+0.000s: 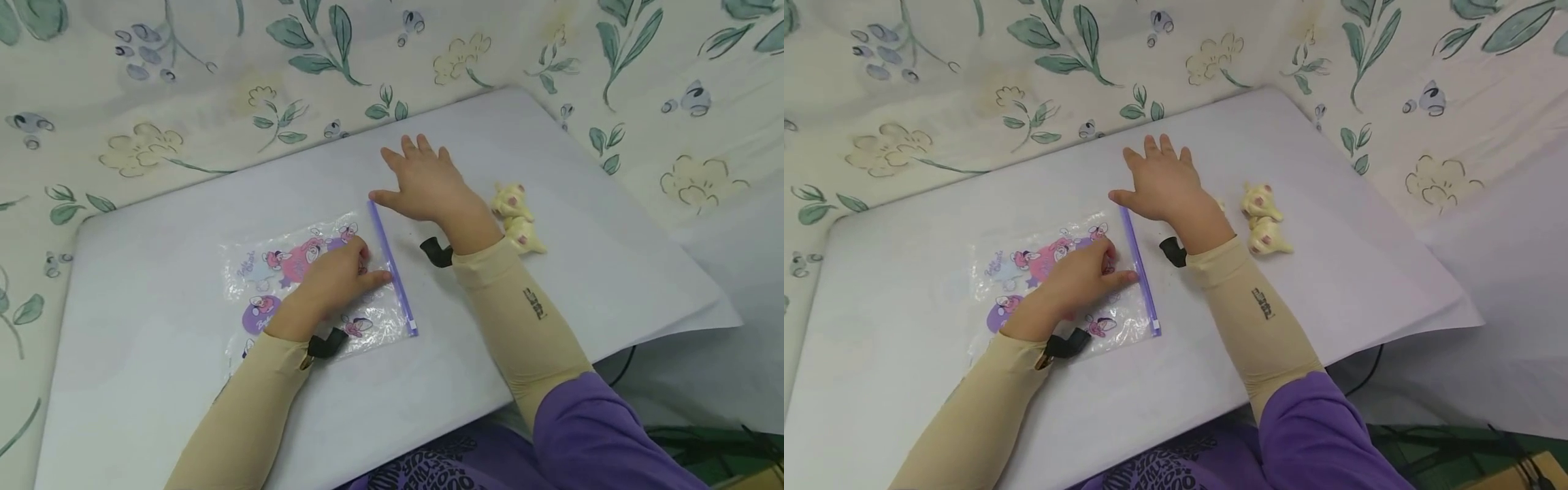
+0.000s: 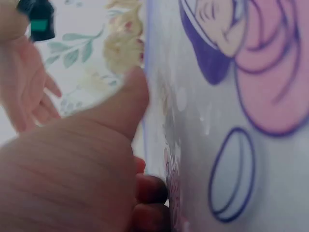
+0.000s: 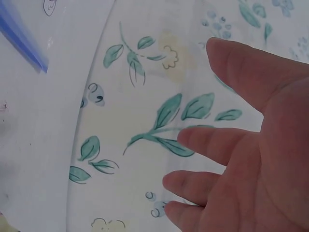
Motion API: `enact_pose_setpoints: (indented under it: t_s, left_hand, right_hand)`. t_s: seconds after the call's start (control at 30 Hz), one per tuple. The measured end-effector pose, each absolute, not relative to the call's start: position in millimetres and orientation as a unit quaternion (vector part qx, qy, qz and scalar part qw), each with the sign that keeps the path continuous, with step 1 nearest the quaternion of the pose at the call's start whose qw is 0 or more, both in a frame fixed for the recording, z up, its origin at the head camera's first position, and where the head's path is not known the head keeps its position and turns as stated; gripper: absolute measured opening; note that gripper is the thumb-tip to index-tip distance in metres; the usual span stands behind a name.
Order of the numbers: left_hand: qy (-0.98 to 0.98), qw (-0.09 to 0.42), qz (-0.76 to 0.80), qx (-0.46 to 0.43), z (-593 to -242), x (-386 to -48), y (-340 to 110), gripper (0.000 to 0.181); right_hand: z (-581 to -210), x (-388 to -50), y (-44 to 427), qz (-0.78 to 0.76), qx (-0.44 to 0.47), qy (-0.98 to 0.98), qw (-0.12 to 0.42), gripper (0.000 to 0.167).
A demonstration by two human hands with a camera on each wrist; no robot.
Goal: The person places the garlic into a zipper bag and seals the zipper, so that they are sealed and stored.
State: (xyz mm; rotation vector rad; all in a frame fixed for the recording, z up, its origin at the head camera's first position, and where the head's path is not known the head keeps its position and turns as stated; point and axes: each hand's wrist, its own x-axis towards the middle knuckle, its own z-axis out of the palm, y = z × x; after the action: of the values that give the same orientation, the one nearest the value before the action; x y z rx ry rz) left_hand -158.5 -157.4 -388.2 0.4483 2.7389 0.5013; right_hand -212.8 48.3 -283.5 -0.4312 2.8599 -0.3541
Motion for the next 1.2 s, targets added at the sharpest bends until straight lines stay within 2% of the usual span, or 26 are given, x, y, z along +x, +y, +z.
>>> enact_pose_setpoints:
  t_s: [0.1, 0.17, 0.33, 0.5, 0.6, 0.77, 1.2]
  left_hand:
    - [0.959, 0.147, 0.182, 0.157, -390, -162, -160, 0.08]
    - [0.96, 0.142, 0.174, 0.17, -391, -163, -161, 0.085]
    - [0.959, 0.104, 0.152, 0.215, -395, -163, -162, 0.068]
    - [0.957, 0.061, 0.165, 0.229, -403, -165, -164, 0.065]
    - [0.955, 0.073, 0.203, 0.205, -407, -165, -167, 0.065]
    - [0.953, 0.074, 0.236, 0.175, -410, -164, -167, 0.049]
    - [0.958, 0.074, 0.177, 0.212, -411, -162, -164, 0.035]
  right_hand:
    - [-284, -213, 50, -0.12, -0.147, 0.976, 0.11, 0.085]
    - [-285, -214, 51, -0.122, -0.147, 0.975, 0.11, 0.086]
    - [-284, -214, 52, -0.128, -0.149, 0.974, 0.113, 0.086]
    - [-285, -213, 53, -0.13, -0.148, 0.974, 0.113, 0.085]
    - [-285, -213, 52, -0.13, -0.149, 0.974, 0.111, 0.085]
    - [-285, -213, 53, -0.134, -0.149, 0.973, 0.111, 0.085]
    - [-289, -213, 52, -0.133, -0.148, 0.971, 0.131, 0.084]
